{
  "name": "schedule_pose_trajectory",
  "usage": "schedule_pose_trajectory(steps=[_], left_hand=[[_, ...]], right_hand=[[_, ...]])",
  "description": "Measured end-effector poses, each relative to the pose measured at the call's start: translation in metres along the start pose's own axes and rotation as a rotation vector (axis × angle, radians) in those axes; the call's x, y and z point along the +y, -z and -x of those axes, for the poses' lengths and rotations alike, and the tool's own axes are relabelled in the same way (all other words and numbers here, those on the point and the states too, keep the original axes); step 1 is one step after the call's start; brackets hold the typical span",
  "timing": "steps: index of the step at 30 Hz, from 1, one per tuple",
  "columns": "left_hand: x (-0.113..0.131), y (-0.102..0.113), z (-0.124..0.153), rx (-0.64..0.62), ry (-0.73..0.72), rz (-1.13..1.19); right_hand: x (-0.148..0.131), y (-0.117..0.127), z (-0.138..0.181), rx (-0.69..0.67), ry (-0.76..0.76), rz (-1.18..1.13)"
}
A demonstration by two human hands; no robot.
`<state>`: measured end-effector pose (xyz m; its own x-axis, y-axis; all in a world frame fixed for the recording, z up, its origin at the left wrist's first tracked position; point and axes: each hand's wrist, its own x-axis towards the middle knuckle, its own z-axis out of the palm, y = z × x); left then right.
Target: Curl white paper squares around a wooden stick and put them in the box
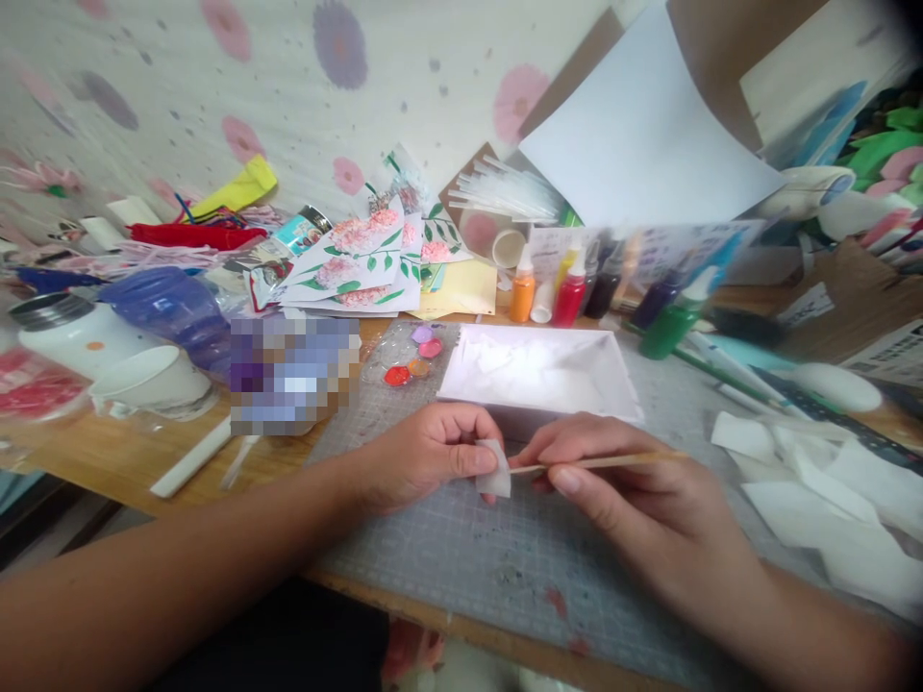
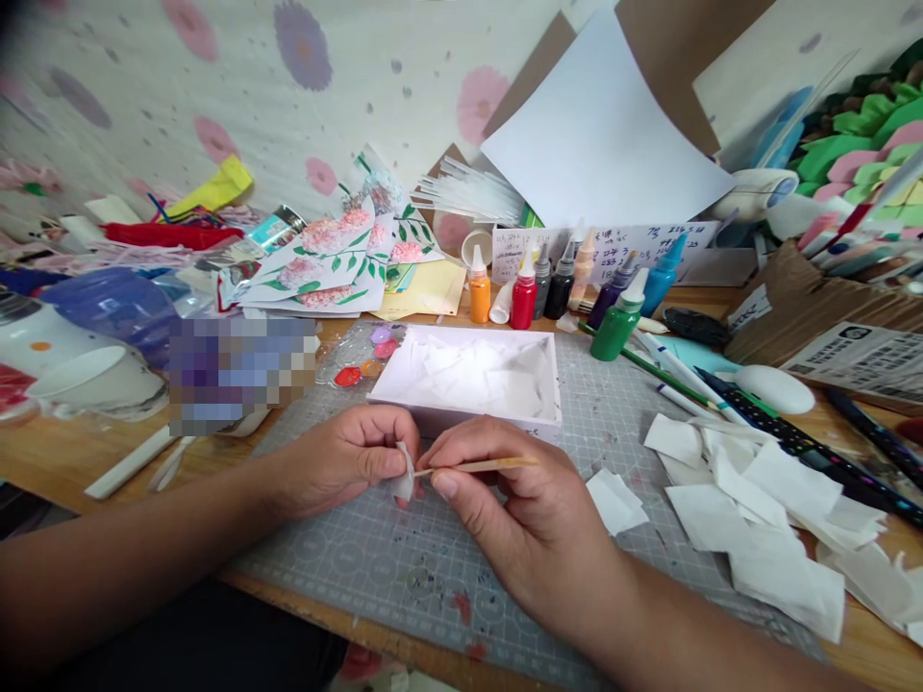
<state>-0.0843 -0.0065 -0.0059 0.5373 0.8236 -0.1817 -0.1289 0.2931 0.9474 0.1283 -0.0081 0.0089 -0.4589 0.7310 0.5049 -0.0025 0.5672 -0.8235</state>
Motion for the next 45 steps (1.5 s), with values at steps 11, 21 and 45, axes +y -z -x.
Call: schedule_pose_trajectory(steps=[11,21,45], left_hand=[[0.000,-0.001,0.002,0.023,-0.011,-0.084],[0.004,-0.008,0.002,0.084,-0.058,-0.135],[0.042,-0.048,0.021,0.493,-0.201,-0.820]], right_hand=[[0.001,-0.002,0.000,0.002,-0.011,0.026],[-0.002,-0.001,0.000,0.015,0.036,0.090],[-0.006,0.000,-0.001,0.186,0.008,-0.094]])
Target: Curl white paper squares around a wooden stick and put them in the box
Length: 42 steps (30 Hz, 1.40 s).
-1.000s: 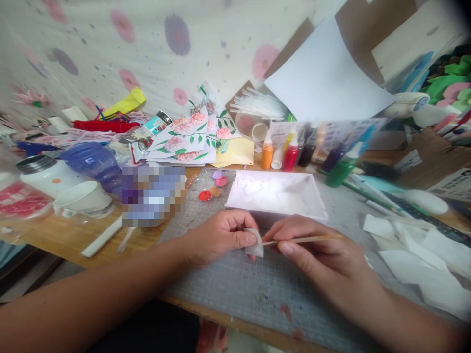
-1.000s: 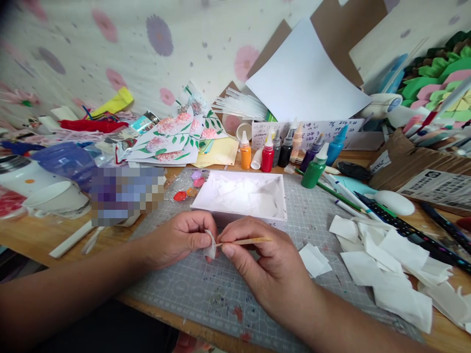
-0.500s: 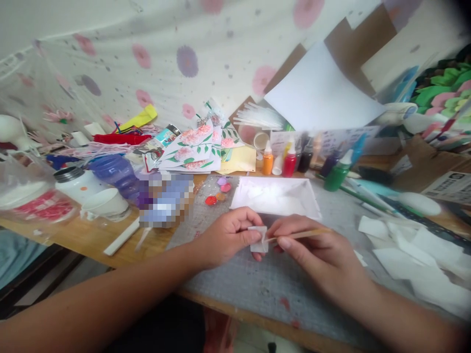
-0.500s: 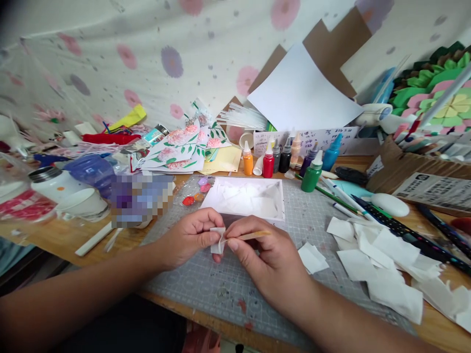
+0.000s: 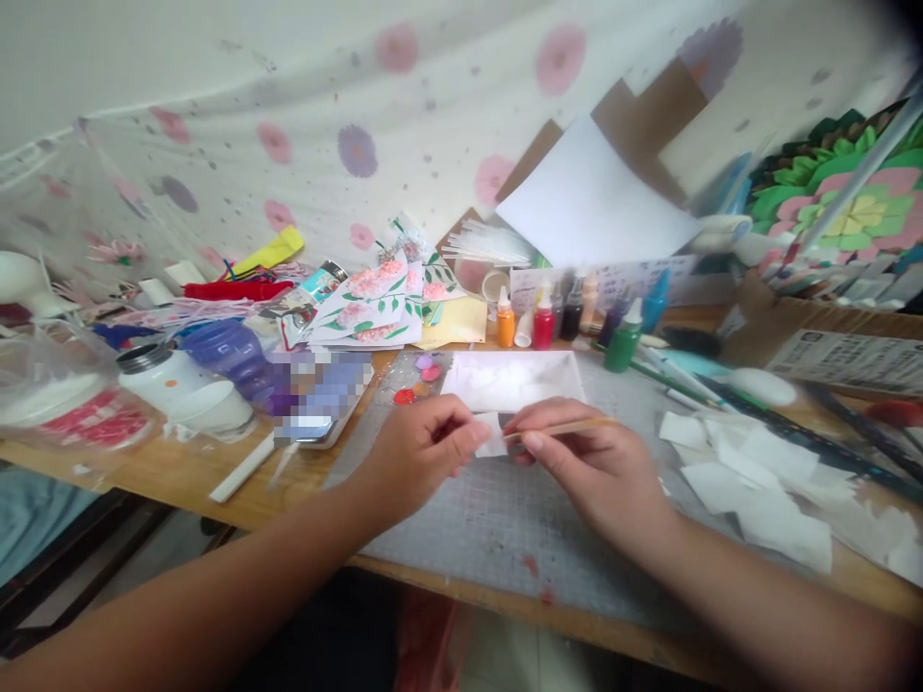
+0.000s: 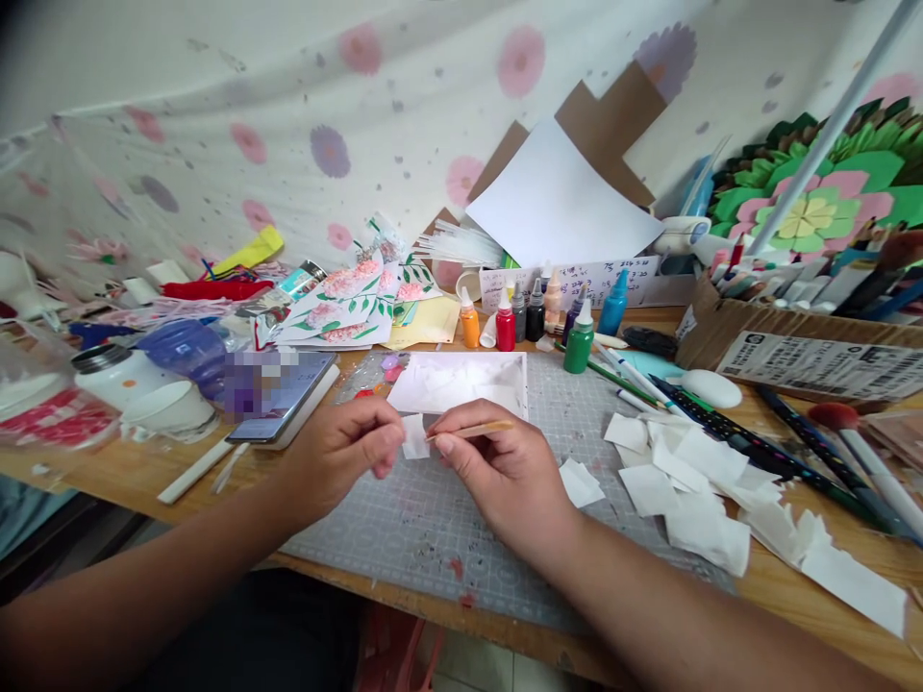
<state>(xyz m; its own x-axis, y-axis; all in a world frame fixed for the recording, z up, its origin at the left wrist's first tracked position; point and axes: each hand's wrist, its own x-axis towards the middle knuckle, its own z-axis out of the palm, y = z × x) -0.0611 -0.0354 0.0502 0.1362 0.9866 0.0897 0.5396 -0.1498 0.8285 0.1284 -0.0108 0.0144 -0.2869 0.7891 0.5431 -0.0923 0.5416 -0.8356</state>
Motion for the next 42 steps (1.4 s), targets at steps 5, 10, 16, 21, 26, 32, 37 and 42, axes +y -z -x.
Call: schedule_pose_trajectory(steps=[5,10,16,21,26,32,37,42], left_hand=[[0.008,-0.011,-0.009,-0.063,0.045,0.051],[0.015,-0.014,-0.013,-0.085,0.103,0.252],[0.005,-0.007,-0.012,0.001,0.142,0.192],[-0.004,0.010,-0.018,0.044,0.061,0.178],[-0.008,0.014,-0.024,0.005,-0.070,0.332],[-0.009,0.000,-0.023,-0.158,0.029,0.590],[-0.009,0.000,-0.021,-0.219,-0.002,0.450],[-0.008,0.002,-0.019,-0.264,0.032,0.425]], right_hand=[[0.002,-0.002,-0.001,0.002,0.065,0.011],[0.003,-0.001,-0.005,0.049,0.056,0.048],[0.005,0.007,-0.011,0.112,0.020,0.126],[0.020,0.025,-0.025,0.242,0.012,0.310],[0.025,0.035,-0.034,0.309,0.070,0.462],[0.007,0.024,-0.022,0.194,0.165,0.352],[0.000,0.012,-0.010,0.009,0.108,0.068],[0.002,0.010,-0.007,-0.003,0.081,-0.084]])
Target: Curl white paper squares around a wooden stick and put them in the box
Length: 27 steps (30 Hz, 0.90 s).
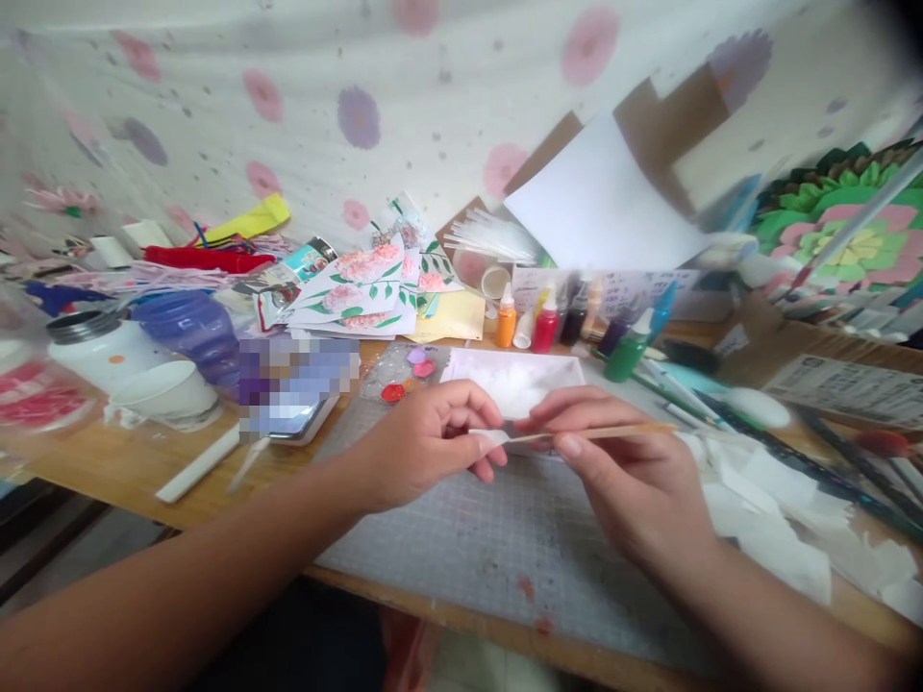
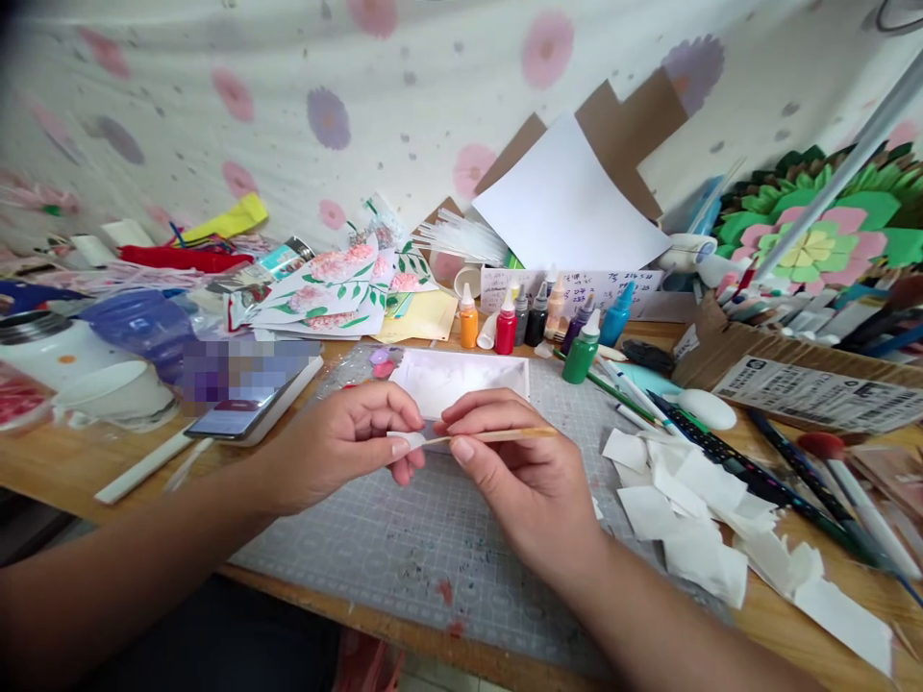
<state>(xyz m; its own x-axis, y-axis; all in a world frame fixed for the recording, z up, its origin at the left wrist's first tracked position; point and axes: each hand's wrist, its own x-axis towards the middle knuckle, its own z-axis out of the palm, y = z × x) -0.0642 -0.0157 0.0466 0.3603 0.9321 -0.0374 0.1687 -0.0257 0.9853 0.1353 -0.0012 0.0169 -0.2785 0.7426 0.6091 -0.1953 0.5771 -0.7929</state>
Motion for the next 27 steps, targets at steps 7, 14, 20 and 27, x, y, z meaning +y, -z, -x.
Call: schedule_pose_trajectory(steps=[7,14,20,27], left_hand=[[-0.0010,-0.0037,0.0000,-0.033,0.037,0.018],[0.0001,-0.0069,-0.0013,-0.025,0.035,-0.023],[0.0009,-0.0051,-0.0017,-0.065,0.041,-0.014],[0.0008,-0.0076,-0.0036,-0.015,-0.019,-0.061]], right_hand=[[-0.0068,-0.0013,-0.0004,-0.015,0.029,0.098],[-0.0072,-0.0017,-0.0025,-0.015,0.074,0.198],[-0.0053,-0.0029,-0.0016,0.058,0.038,0.231],[-0.0060,-0.0033,-0.0013,0.090,0.021,0.226]])
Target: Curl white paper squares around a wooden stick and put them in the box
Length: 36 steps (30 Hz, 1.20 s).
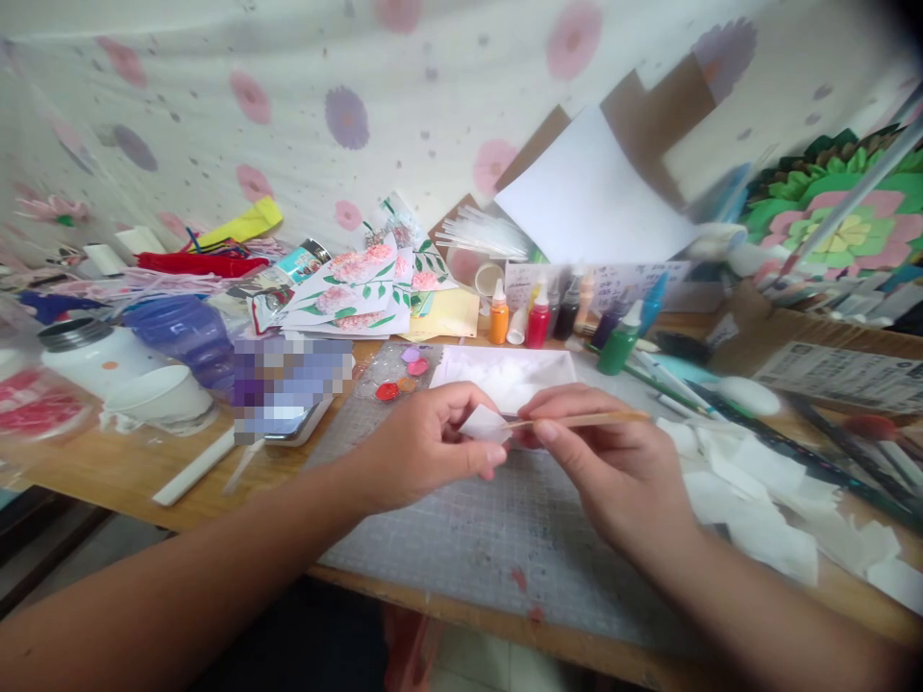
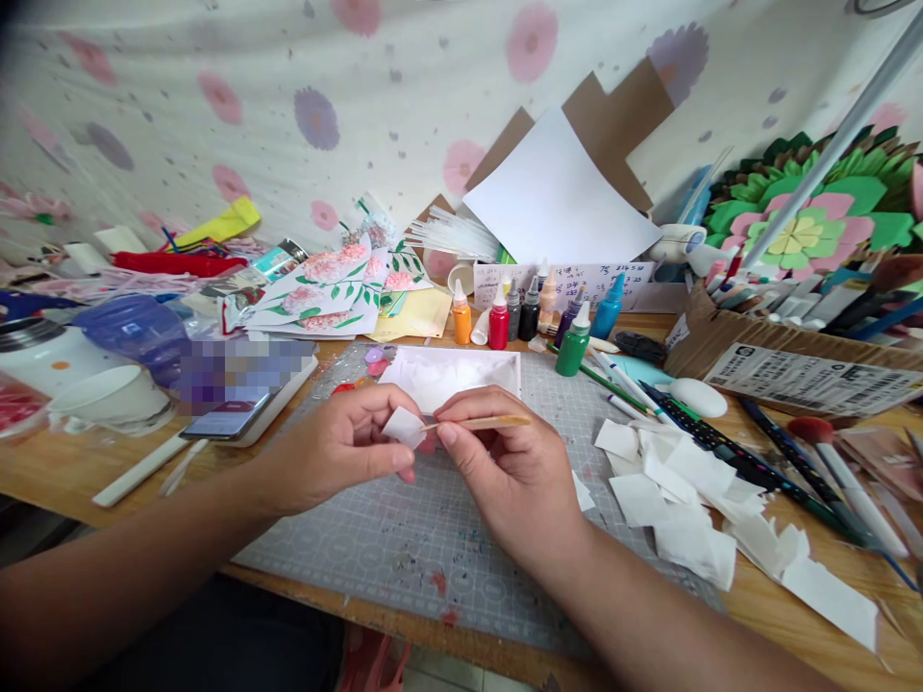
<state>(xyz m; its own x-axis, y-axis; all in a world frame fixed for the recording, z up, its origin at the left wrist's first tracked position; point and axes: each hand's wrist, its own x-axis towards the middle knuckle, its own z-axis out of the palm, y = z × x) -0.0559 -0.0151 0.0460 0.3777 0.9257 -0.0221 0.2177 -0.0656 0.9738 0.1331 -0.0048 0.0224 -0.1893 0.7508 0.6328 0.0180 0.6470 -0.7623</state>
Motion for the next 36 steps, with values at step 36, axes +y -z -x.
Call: schedule_pose_trajectory(steps=[36], left_hand=[[0.004,0.008,0.005,-0.113,-0.063,-0.087]], right_hand=[[-0.007,0.004,0.002,-0.122,0.001,-0.262]])
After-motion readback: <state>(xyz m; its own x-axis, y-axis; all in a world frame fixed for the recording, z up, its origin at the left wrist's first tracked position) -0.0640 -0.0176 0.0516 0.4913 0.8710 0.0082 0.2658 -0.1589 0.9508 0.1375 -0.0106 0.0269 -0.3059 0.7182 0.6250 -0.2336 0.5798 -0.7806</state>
